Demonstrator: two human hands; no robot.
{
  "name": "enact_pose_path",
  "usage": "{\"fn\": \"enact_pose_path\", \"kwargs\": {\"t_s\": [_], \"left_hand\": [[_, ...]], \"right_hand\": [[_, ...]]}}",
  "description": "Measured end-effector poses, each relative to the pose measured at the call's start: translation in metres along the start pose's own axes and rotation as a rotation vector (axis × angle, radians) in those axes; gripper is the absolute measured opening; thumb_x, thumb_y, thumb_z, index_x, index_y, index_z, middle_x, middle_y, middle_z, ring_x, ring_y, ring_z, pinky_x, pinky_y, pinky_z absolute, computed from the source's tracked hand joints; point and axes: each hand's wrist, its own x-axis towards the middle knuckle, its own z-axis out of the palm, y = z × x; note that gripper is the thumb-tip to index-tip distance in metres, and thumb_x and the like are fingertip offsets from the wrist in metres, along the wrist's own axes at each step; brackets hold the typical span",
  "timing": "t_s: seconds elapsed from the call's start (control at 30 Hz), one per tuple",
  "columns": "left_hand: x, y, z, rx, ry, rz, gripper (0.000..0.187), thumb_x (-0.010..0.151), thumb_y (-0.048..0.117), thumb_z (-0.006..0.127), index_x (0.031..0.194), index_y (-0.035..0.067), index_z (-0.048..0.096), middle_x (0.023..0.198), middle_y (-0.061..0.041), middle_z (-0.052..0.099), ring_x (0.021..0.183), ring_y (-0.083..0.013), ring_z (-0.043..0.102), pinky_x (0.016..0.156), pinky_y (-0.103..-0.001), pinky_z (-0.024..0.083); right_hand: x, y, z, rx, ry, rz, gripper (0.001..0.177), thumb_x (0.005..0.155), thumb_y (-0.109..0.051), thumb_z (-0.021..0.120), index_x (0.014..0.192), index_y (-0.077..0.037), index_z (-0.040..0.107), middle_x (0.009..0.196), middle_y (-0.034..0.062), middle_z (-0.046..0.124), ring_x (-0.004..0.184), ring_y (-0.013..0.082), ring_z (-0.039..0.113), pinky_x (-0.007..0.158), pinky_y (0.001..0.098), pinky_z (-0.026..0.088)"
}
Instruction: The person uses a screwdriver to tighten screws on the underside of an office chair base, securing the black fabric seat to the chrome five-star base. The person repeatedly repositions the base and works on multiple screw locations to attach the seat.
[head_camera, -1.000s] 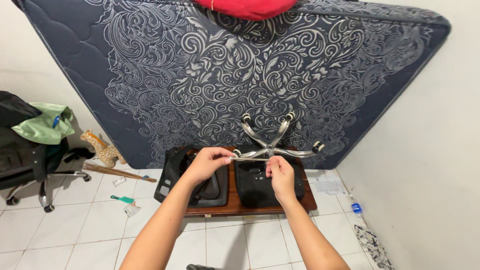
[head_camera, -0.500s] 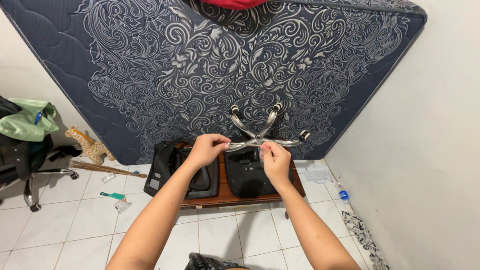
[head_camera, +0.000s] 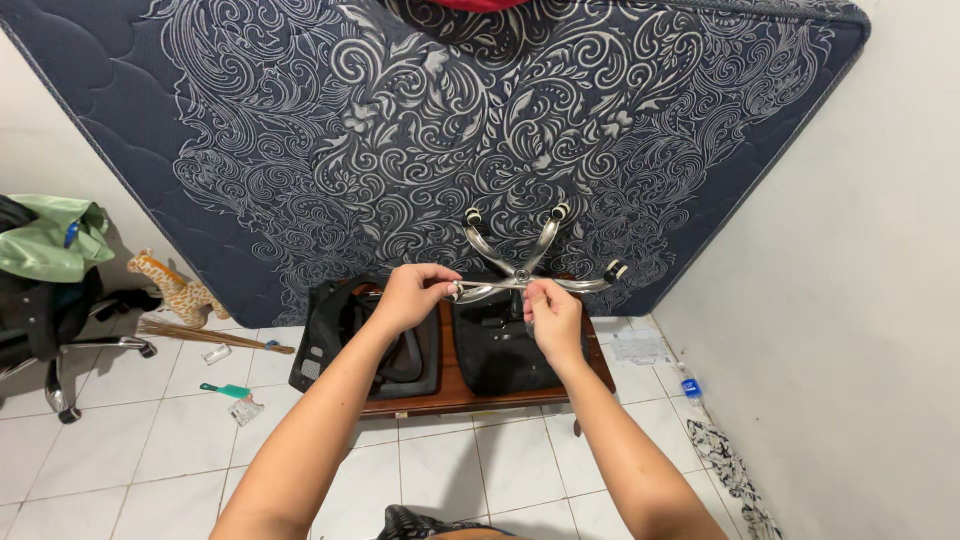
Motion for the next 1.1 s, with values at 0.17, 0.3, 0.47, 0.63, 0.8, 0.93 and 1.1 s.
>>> {"fn": "enact_pose_path", "kwargs": {"t_s": [0.17,0.3,0.47,0.63,0.8,0.93,1.1], "left_hand": [[0.015,-0.01,-0.016,0.11,-0.011,0.199,0.019,0.084,0.009,0.078,0.102,0.006,0.08,0.092,-0.007,0.079,0.077,-0.0113,0.072,0.07,-0.026,0.056],[0.036,-0.02,-0.032,0.072,-0.026,0.185,0.017,0.086,0.008,0.077,0.102,0.006,0.08,0.092,-0.008,0.08,0.078,-0.0136,0.074,0.071,-0.027,0.056],[0.067,-0.028,-0.051,0.055,0.014,0.26,0.018,0.083,0.008,0.078,0.101,0.006,0.081,0.096,-0.009,0.08,0.083,-0.0147,0.075,0.074,-0.028,0.057],[0.094,-0.036,-0.058,0.046,-0.063,0.179,0.018,0.085,0.011,0.078,0.102,0.008,0.081,0.096,-0.007,0.08,0.079,-0.0138,0.073,0.071,-0.028,0.056],[0.127,-0.041,-0.052,-0.031,-0.178,0.155,0.021,0.088,0.011,0.077,0.108,0.006,0.079,0.091,-0.004,0.079,0.079,-0.0095,0.068,0.074,-0.027,0.054],[0.142,-0.04,-0.026,-0.162,-0.259,0.133,0.029,0.09,0.009,0.074,0.119,0.005,0.074,0.094,-0.002,0.076,0.083,-0.006,0.066,0.077,-0.024,0.055],[0.154,-0.021,0.028,-0.174,-0.295,0.053,0.034,0.09,0.006,0.074,0.124,0.005,0.071,0.094,-0.001,0.077,0.083,-0.0054,0.066,0.077,-0.023,0.055]], "right_hand": [[0.019,0.005,0.007,-0.134,-0.038,0.035,0.03,0.103,-0.025,0.061,0.088,-0.001,0.07,0.066,0.0,0.063,0.056,0.0058,0.058,0.052,0.0223,0.048],[0.031,-0.003,0.025,-0.257,-0.013,-0.016,0.028,0.103,-0.023,0.06,0.088,-0.001,0.071,0.064,0.0009,0.065,0.053,0.006,0.058,0.05,0.0226,0.046],[0.048,-0.01,0.048,-0.369,-0.023,-0.084,0.028,0.102,-0.022,0.061,0.087,-0.001,0.07,0.062,0.0018,0.066,0.052,0.0067,0.06,0.049,0.0229,0.047],[0.066,0.002,0.049,-0.329,-0.086,0.044,0.027,0.104,-0.019,0.057,0.091,0.0,0.07,0.068,0.0032,0.068,0.056,0.0078,0.06,0.053,0.0234,0.048],[0.08,0.023,0.035,-0.277,-0.281,0.199,0.022,0.102,-0.015,0.05,0.115,-0.005,0.065,0.076,0.0037,0.071,0.065,0.0067,0.058,0.062,0.0221,0.049],[0.078,0.042,0.013,-0.24,-0.355,0.269,0.02,0.105,-0.015,0.05,0.113,-0.004,0.065,0.084,0.003,0.073,0.069,0.0064,0.054,0.065,0.0213,0.048],[0.078,0.06,-0.038,-0.105,-0.328,0.398,0.017,0.105,-0.015,0.055,0.11,-0.003,0.067,0.087,0.0012,0.068,0.07,0.007,0.055,0.063,0.0226,0.046]]}}
